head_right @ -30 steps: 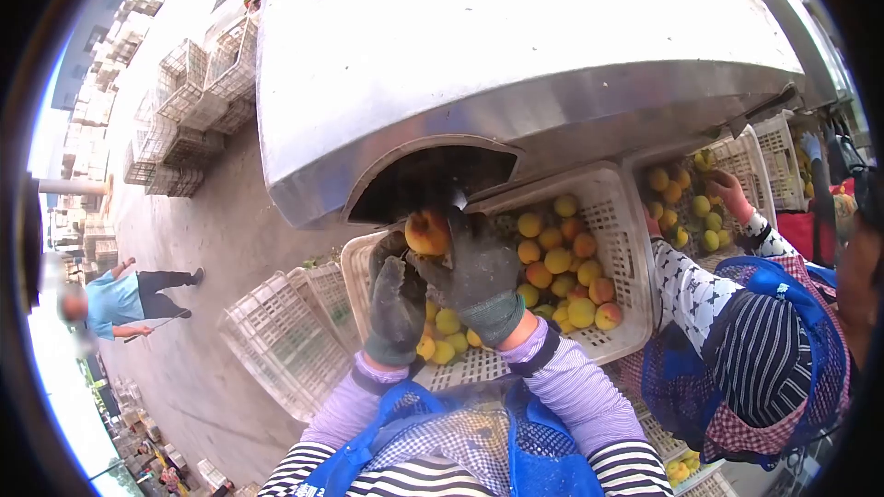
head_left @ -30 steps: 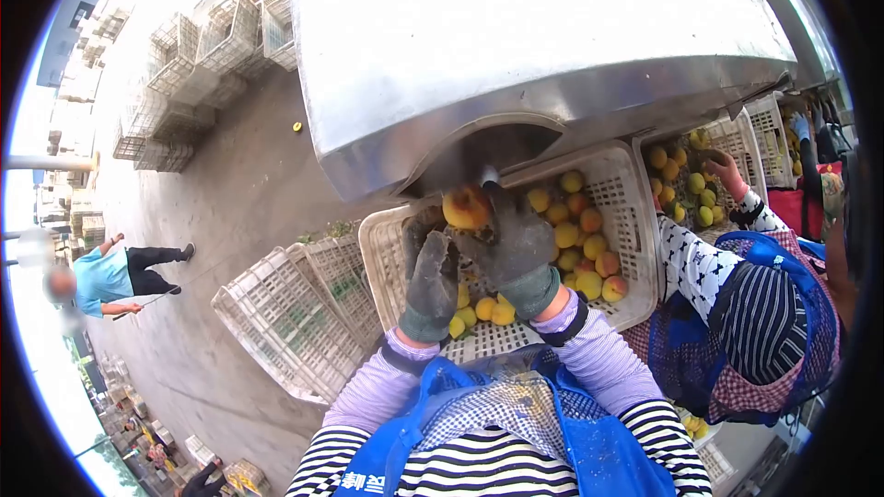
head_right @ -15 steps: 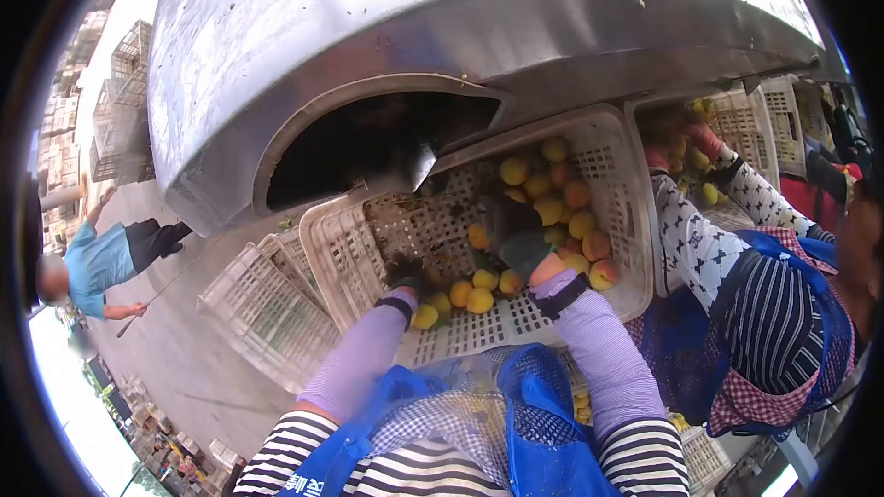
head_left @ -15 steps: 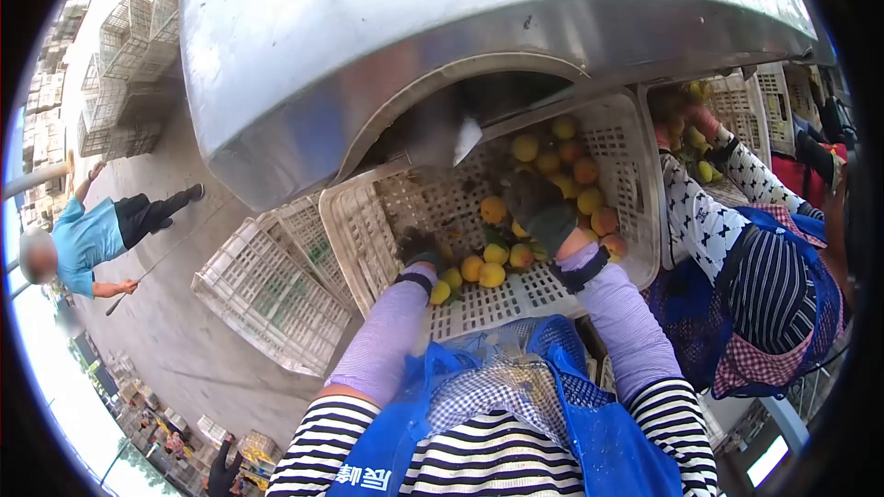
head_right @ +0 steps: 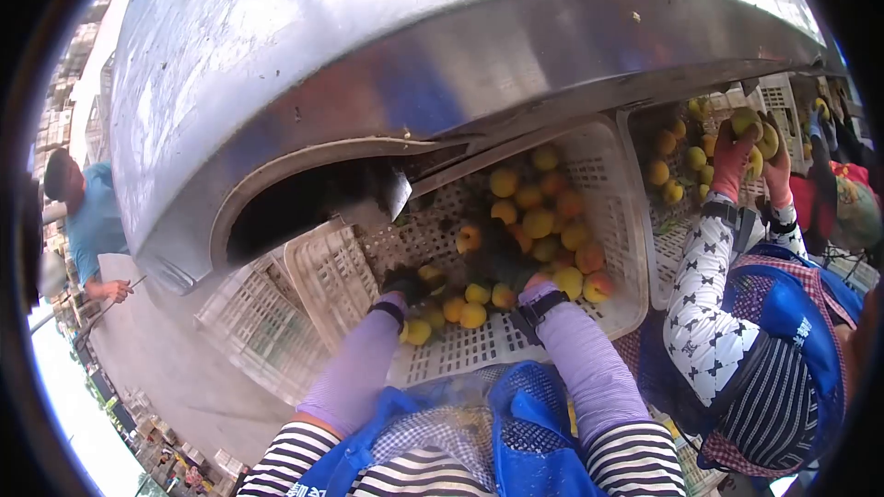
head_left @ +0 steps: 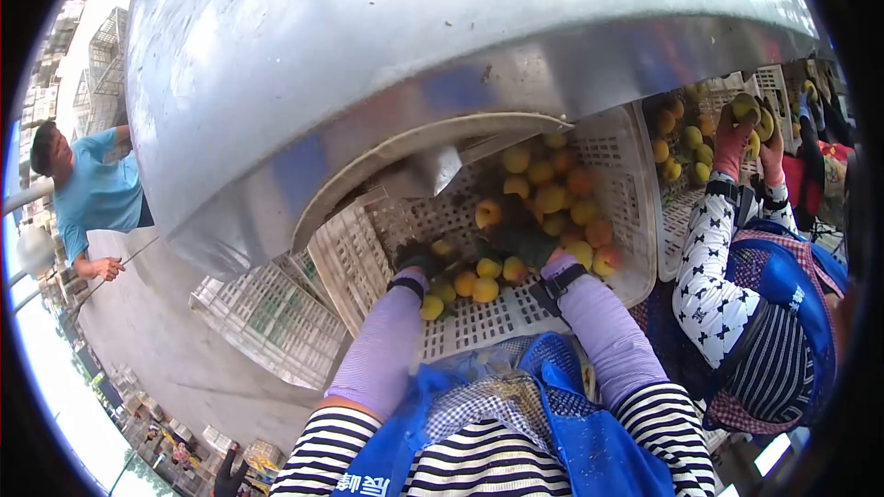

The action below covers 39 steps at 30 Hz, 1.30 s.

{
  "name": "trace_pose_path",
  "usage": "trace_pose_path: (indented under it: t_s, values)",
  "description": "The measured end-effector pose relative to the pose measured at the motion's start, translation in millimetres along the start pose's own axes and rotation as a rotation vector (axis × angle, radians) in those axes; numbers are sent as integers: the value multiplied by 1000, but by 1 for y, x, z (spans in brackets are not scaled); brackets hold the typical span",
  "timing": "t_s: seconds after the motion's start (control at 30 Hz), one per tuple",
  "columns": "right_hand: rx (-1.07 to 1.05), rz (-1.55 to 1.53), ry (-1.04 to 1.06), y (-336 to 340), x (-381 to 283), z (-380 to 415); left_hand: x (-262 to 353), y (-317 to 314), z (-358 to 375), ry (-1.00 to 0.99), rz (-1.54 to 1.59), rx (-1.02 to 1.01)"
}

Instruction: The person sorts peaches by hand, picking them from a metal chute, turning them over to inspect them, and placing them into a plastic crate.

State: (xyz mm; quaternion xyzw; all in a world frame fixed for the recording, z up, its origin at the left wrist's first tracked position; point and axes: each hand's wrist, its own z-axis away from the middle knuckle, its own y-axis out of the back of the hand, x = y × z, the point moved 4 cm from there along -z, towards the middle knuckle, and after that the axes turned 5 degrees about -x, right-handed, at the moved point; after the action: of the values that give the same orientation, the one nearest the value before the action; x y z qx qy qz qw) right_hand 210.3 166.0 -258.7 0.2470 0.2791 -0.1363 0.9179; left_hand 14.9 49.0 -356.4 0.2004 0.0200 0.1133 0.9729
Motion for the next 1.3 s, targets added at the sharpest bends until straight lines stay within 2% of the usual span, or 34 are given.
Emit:
trace_pose_path:
  t_s: [0.03, 0.07, 0.1, 0.13, 0.17, 0.2, 0.27, 0.33, 0.4, 0.47, 0.5, 0.57, 0.7, 0.8, 0.83, 0.87, 0.9, 0.97, 1.03, 1.07, 1.13, 1.17, 1.2, 1.23, 1.27, 1.3]
  values:
    - [-130, 40, 56, 11, -10, 7, -2, 13, 9, -24, 364, -111]
    - [-119, 44, 60, 17, -16, 27, 2, 26, 26, -52, 726, -225]
    - [139, -130, 266, 25, -27, 58, 9, 39, 53, -59, 724, -215]
    - [401, -306, 485, 34, -40, 89, 21, 59, 90, -220, 1172, -186]
    - [416, -302, 503, 38, -54, 109, 31, 82, 128, -397, 1613, -153]
    - [449, -343, 480, 43, -69, 125, 38, 105, 168, -413, 1603, -135]
    - [476, -390, 458, 57, -101, 150, 54, 148, 237, -700, 1812, -144]
    - [674, -207, 576, 71, -135, 174, 56, 162, 257, -766, 1808, -97]
    - [707, -237, 599, 67, -149, 188, 52, 162, 269, -853, 1807, -34]
    - [718, -293, 588, 58, -162, 198, 48, 151, 274, -959, 1953, -146]
    - [723, -288, 606, 56, -169, 201, 48, 147, 277, -975, 1947, -130]
    - [925, -25, 675, 61, -184, 214, 56, 143, 283, -1107, 2191, -257]
    - [907, -53, 636, 72, -204, 214, 36, 143, 288, -1009, 2161, -164]
    - [1004, 10, 627, 82, -223, 197, 2, 131, 282, -840, 2102, 10]
    - [1007, 99, 593, 85, -229, 187, -3, 132, 282, -978, 2127, -41]
    - [1008, 189, 558, 89, -233, 175, -8, 131, 278, -982, 2130, -37]
    - [1148, 231, 770, 91, -234, 163, -13, 127, 277, -961, 2065, 3]
    - [1086, 236, 763, 100, -236, 126, -15, 127, 280, -931, 2004, 45]
    - [1025, 240, 755, 99, -236, 110, -15, 142, 292, -915, 1786, 406]
    - [1076, 326, 690, 99, -235, 108, -15, 144, 292, -913, 1788, 406]
    - [1122, 411, 623, 101, -234, 122, -16, 150, 298, -984, 1673, 535]
    - [928, 179, 659, 106, -235, 145, -21, 146, 295, -983, 1674, 535]
    - [728, -47, 685, 106, -233, 161, -24, 137, 286, -1053, 1805, 291]
    - [726, -48, 684, 99, -228, 175, -23, 131, 283, -1115, 1920, 34]
    - [611, 10, 746, 87, -227, 188, -18, 135, 290, -1113, 1922, 34]
    - [495, 67, 806, 75, -225, 196, -12, 142, 299, -1057, 1760, 258]
